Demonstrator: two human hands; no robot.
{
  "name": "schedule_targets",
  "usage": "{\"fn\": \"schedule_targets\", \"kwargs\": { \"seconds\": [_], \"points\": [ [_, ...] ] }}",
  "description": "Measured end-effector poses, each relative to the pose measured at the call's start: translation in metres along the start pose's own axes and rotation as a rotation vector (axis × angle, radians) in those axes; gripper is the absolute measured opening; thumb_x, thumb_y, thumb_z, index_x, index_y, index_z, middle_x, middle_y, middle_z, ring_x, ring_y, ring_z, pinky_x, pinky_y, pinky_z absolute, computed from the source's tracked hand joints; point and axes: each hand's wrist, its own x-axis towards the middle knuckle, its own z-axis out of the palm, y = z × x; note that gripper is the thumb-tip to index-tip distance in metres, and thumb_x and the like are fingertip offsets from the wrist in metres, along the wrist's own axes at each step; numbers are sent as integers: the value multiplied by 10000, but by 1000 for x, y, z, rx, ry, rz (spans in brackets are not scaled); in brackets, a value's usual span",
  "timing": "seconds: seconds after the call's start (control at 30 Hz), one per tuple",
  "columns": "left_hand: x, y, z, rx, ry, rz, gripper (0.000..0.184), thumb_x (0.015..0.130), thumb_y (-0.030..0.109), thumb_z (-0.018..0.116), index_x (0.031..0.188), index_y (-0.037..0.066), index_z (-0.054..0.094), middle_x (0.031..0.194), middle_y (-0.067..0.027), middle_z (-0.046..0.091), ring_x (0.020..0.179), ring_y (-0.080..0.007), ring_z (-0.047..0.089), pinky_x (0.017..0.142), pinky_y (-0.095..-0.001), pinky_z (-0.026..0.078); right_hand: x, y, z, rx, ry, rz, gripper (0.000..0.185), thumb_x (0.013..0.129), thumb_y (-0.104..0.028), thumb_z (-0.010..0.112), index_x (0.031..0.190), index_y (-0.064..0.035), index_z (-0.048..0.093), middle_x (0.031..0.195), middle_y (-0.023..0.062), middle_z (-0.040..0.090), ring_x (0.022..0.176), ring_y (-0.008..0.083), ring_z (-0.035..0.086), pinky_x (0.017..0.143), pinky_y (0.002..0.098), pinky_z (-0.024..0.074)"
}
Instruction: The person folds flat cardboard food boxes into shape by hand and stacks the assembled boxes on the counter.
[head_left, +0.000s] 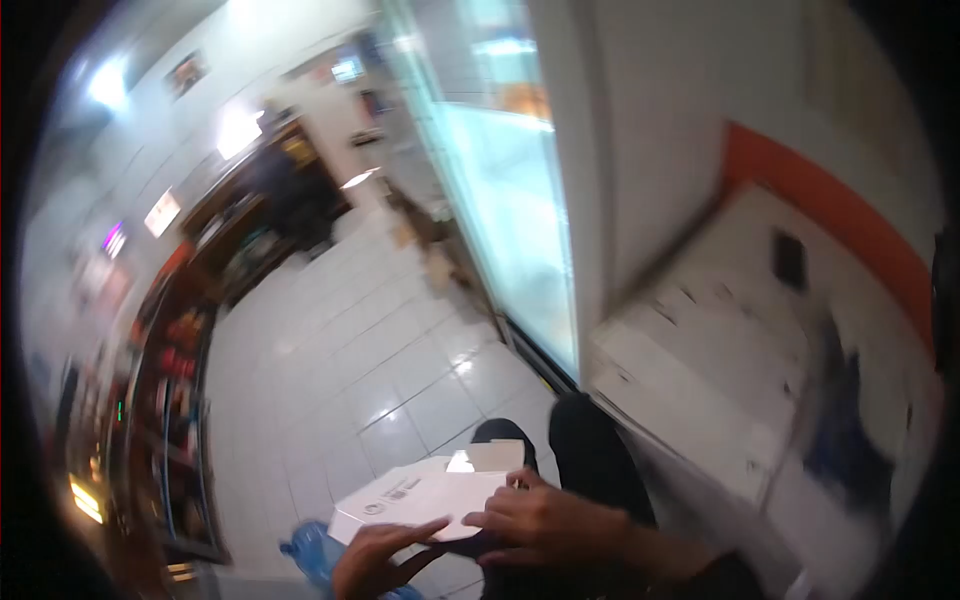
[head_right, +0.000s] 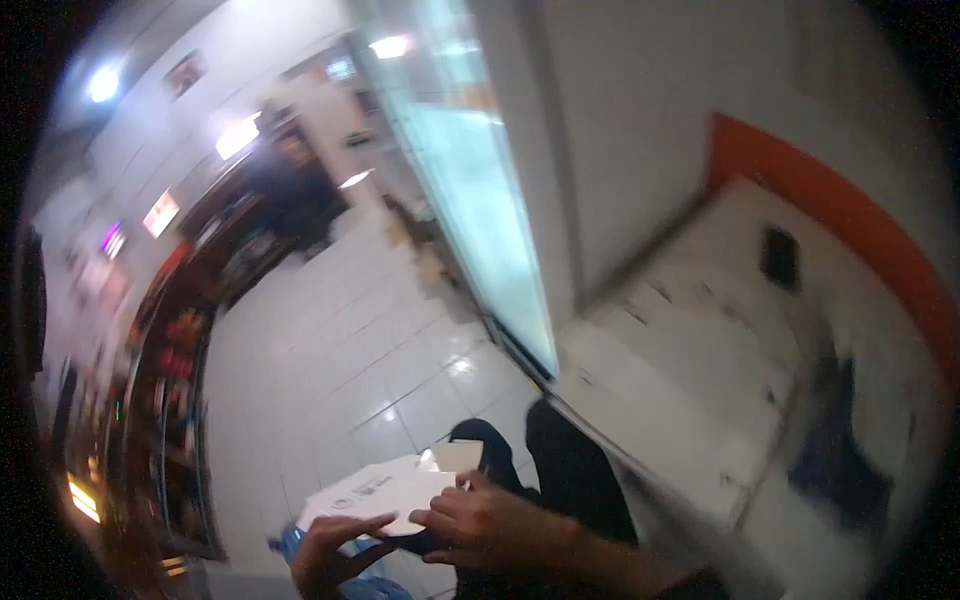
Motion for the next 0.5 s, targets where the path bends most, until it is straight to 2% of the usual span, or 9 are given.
{"fn": "schedule_targets", "kwargs": {
  "seconds": [0.03,0.1,0.2,0.23,0.27,0.3,0.37,0.43,0.5],
  "points": [
    [-6,4,-11,109,-40,14,562,821,82,853,1353,71,673,1091,-173,774,995,-305,760,942,-433,583,-7,0,-20,-17,-58,46,174,901,-203,753,1009,-69,726,818,28,564,881,185,608,1069,497,421],
    [-16,-2,-26,108,-39,424,391,745,-74,785,1123,25,761,961,-129,767,955,-280,717,985,-468,534,-25,-2,-53,-369,-167,57,63,872,-144,686,852,-86,674,806,27,556,888,186,617,1138,564,360],
    [-7,49,-24,167,160,526,139,789,-46,791,904,31,785,805,-103,744,872,-259,714,984,-522,522,-53,-32,-85,-521,-1,42,36,877,-99,659,848,-77,653,877,21,597,897,196,623,1102,548,394],
    [-10,8,-14,18,303,618,117,847,8,793,960,31,778,869,-124,751,962,-315,712,1047,-611,470,-68,-44,-100,-640,49,33,28,899,-107,664,890,-83,675,916,23,623,904,199,624,1070,521,417],
    [-1,-9,-21,213,402,795,215,874,86,806,1079,37,761,1006,-173,748,1073,-388,686,1071,-661,442,-90,-55,-116,-741,110,187,46,893,-123,692,928,-94,696,962,50,644,959,197,628,1064,516,423],
    [-1,-28,-22,128,491,902,327,907,169,796,1196,34,720,1141,-217,718,1156,-452,645,1048,-696,447,-112,-77,-132,-844,165,333,86,886,-138,719,966,-105,717,1008,77,665,1014,195,633,1058,510,429],
    [8,-40,-11,-36,624,910,348,952,228,755,1227,22,701,1172,-227,706,1157,-466,643,1041,-666,469,-168,-94,-175,-1209,394,591,271,897,-171,694,1160,-110,721,1176,65,636,1161,241,593,978,440,500],
    [15,-28,2,-85,518,772,345,975,249,730,1227,16,702,1171,-224,709,1174,-461,638,1045,-643,476,-208,-118,-227,-1546,282,790,272,951,-162,643,1204,-108,727,1176,53,632,1141,249,589,1010,440,480],
    [24,-8,14,-107,386,679,338,990,239,708,1233,5,699,1204,-220,708,1210,-449,628,1052,-587,492,-255,-136,-260,-1502,345,1113,268,981,-122,607,1216,-107,736,1165,71,632,1098,258,590,1030,431,463]
  ]
}}
